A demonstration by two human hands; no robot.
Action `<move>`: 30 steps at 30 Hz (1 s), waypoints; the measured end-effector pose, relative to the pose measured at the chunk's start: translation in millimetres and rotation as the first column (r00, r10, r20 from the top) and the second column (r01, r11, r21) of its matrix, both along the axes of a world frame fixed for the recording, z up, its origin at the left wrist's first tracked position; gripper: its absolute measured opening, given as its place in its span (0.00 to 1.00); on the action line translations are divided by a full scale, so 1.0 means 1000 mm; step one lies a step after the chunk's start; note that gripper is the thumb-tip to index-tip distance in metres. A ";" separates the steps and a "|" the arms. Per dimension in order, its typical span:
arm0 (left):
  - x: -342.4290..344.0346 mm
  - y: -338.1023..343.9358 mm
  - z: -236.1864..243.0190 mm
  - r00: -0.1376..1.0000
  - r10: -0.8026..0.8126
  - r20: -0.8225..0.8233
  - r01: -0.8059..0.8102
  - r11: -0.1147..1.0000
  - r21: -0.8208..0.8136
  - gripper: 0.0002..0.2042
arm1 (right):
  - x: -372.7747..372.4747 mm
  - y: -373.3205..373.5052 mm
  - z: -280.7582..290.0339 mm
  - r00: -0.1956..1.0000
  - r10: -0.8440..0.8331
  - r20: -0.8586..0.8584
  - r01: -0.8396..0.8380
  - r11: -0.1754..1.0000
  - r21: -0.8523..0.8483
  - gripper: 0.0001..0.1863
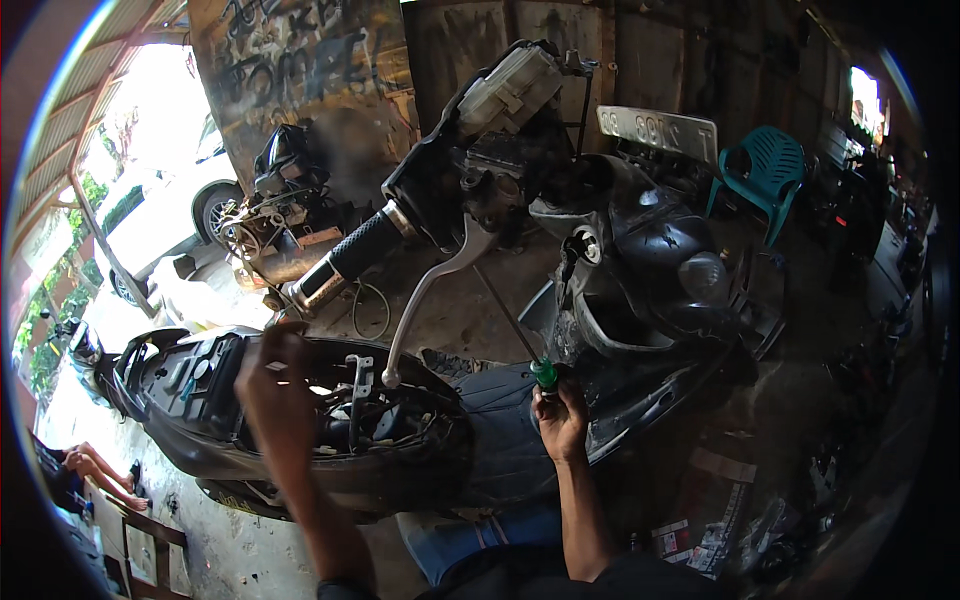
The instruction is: Repairing and cleaning various components of a motorcycle, including adjustments to the handlebars area and applying lubricant to parts.
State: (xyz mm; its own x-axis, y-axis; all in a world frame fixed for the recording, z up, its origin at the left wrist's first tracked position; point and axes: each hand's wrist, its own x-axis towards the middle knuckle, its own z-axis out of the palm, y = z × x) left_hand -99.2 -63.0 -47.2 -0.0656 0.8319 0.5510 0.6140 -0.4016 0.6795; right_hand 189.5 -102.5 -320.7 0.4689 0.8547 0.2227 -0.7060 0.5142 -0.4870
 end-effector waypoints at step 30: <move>0.089 0.053 0.060 0.629 0.169 -0.759 0.285 0.859 0.426 0.45 | 0.011 0.027 -0.018 0.951 0.293 -0.095 -0.287 0.955 0.079 0.21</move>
